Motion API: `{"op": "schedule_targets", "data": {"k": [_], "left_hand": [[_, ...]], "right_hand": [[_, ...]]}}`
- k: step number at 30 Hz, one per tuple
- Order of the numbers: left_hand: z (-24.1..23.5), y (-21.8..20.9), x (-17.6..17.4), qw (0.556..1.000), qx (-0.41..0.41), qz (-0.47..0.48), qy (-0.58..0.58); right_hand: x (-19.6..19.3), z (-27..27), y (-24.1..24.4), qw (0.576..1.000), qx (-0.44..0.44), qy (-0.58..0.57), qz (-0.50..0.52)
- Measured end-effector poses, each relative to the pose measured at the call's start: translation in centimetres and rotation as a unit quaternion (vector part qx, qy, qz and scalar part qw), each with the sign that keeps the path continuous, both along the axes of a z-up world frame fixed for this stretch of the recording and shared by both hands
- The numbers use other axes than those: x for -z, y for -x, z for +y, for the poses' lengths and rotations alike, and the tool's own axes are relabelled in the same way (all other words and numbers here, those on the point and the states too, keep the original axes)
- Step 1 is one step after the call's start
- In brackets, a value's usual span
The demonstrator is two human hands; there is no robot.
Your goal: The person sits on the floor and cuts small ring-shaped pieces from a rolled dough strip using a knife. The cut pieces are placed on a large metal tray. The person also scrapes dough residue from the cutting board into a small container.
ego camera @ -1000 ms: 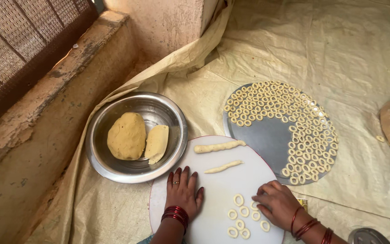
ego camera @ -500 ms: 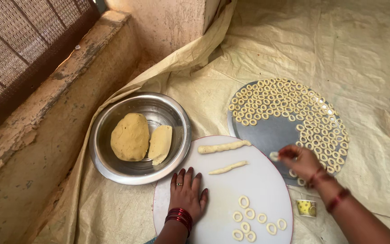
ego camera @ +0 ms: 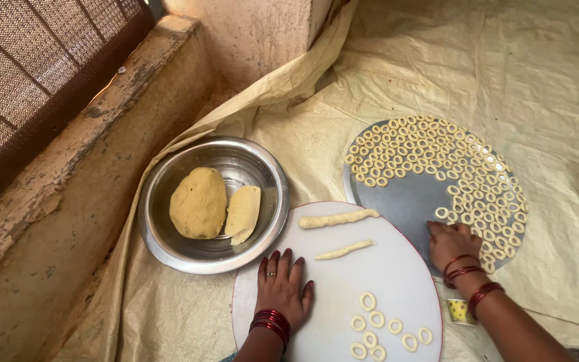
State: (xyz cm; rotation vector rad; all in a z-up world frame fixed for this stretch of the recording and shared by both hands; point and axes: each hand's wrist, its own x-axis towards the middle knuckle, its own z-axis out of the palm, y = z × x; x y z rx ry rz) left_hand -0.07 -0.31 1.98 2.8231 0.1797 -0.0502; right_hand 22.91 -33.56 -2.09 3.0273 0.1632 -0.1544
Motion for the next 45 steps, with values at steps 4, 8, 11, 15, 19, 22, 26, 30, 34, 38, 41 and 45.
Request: {"op": "schedule_targets", "data": {"k": [4, 8, 11, 15, 19, 22, 26, 30, 34, 38, 41, 45], "left_hand": [[-0.1, -0.1, -0.3, 1.000, -0.001, 0.012, -0.002], [-0.1, 0.0, -0.4, 1.000, -0.001, -0.001, 0.001], [-0.1, 0.0, -0.3, 1.000, -0.002, -0.007, 0.003], [-0.1, 0.0, -0.1, 1.000, -0.001, -0.013, 0.002], [-0.1, -0.1, -0.1, 1.000, -0.001, -0.010, -0.002], [-0.1, -0.1, -0.1, 1.000, -0.001, -0.014, 0.001], [-0.1, 0.0, 0.1, 1.000, 0.000, -0.019, 0.001], [0.0, 0.0, 0.3, 1.000, 0.001, -0.021, 0.003], [-0.1, -0.1, 0.4, 1.000, 0.001, -0.019, 0.003], [-0.1, 0.0, 0.4, 1.000, 0.002, -0.029, 0.001], [-0.1, 0.0, 0.5, 0.999, 0.005, -0.037, -0.002], [0.0, 0.0, 0.6, 0.999, 0.006, -0.039, -0.005]], "right_hand": [[0.3, 1.2, 0.6, 0.996, 0.021, 0.081, 0.042], [0.4, 1.5, 0.1, 0.995, 0.004, 0.098, 0.009], [0.4, 1.3, -0.8, 0.998, 0.009, 0.065, -0.005], [0.6, 1.4, -2.7, 0.996, 0.011, 0.090, 0.020], [0.7, 1.9, -4.6, 0.994, 0.013, 0.100, 0.031], [0.7, 1.8, -5.0, 0.997, 0.000, 0.079, 0.008], [1.0, 1.1, -4.2, 0.999, 0.014, 0.052, 0.005], [1.7, 0.6, -3.6, 0.998, 0.022, 0.040, -0.044], [2.3, 1.0, -4.5, 0.997, 0.027, 0.047, -0.046], [2.6, 1.3, -5.9, 0.998, 0.030, 0.037, -0.038], [2.7, 1.3, -6.6, 0.999, 0.042, 0.013, -0.020], [2.9, 1.1, -7.6, 0.999, 0.040, 0.010, -0.016]]}}
